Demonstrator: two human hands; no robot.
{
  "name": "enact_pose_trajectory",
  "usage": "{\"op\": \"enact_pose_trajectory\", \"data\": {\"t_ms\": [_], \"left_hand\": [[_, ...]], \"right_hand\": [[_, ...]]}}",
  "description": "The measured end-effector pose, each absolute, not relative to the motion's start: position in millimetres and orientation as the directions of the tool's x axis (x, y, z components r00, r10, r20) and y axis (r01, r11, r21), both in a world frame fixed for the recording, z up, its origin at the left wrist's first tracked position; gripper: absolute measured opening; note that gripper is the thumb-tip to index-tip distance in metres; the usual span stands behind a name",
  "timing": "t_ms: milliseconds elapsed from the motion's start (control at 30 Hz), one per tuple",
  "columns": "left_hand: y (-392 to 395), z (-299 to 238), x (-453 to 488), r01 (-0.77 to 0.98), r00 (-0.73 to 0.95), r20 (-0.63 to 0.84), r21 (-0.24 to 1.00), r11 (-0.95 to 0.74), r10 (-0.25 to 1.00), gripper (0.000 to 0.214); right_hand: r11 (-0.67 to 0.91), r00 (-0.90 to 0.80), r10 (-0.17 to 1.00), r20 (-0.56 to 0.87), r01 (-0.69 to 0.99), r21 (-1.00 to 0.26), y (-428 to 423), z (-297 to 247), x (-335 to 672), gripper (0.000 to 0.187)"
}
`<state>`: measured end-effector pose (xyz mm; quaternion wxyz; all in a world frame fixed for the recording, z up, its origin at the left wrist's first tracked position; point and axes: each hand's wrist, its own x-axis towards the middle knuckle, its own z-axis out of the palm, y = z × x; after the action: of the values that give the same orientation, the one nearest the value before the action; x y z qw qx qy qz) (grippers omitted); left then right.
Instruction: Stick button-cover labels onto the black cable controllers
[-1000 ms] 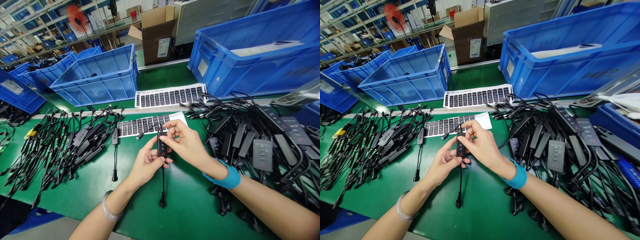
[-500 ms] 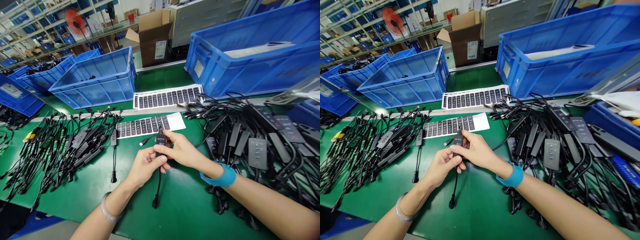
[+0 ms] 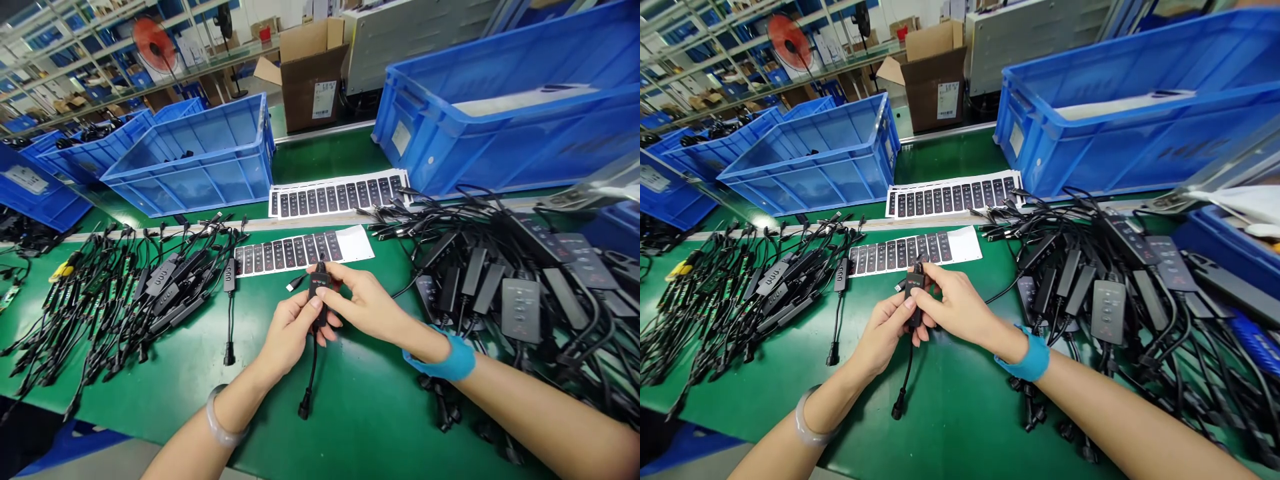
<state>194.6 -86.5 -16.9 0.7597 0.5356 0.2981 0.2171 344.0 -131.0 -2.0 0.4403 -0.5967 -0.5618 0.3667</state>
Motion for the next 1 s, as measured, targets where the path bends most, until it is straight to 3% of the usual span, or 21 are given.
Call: {"op": "enact_pose_trajectory", "data": {"t_ms": [167,300,400,467,533,600,667,767,833,933,1000], "left_hand": [[-86,-19,198,0.018,0.73,-0.231,0.947,0.32,0.643,0.039],[-78,-14,193,0.092,0.754,-0.211,0.972,0.217,0.623,0.049],[-64,-13,184,0.217,0.744,-0.065,0.965,-0.149,0.665,0.047],[-54,-17,179,0.362,0.715,0.094,0.799,-0.481,0.693,0.042],[-46,-22,177,0.497,0.707,0.2,0.542,-0.678,0.678,0.047],[-42,-29,176,0.595,0.713,0.191,0.343,-0.727,0.674,0.056],[-41,-34,177,0.654,0.719,0.121,0.219,-0.725,0.685,0.061],[-44,-37,179,0.671,0.728,0.072,0.129,-0.73,0.682,0.061],[-46,-38,179,0.667,0.732,0.084,0.108,-0.737,0.676,0.059],[-47,-37,178,0.66,0.739,0.104,0.091,-0.746,0.666,0.056],[-47,-36,178,0.66,0.74,0.106,0.081,-0.747,0.664,0.054]], "right_hand": [[-0.032,0.162,0.986,0.034,0.391,-0.92,-132,-7,339,0.012],[0.05,0.199,0.971,0.135,0.381,-0.923,-131,8,343,0.015],[0.131,0.318,0.9,0.298,0.455,-0.881,-135,41,366,0.025],[0.088,0.423,0.825,0.375,0.559,-0.824,-147,67,391,0.035],[-0.07,0.503,0.756,0.418,0.698,-0.713,-167,89,422,0.038],[-0.317,0.538,0.7,0.469,0.824,-0.47,-187,100,454,0.035],[-0.525,0.551,0.681,0.482,0.827,-0.204,-199,98,480,0.028],[-0.579,0.496,0.702,0.511,0.816,0.004,-189,81,494,0.02],[-0.458,0.422,0.794,0.438,0.889,-0.026,-164,65,483,0.022],[-0.21,0.268,0.943,0.2,0.94,-0.268,-114,36,451,0.025],[-0.168,0.228,0.962,0.152,0.929,-0.329,-84,14,431,0.022]]}}
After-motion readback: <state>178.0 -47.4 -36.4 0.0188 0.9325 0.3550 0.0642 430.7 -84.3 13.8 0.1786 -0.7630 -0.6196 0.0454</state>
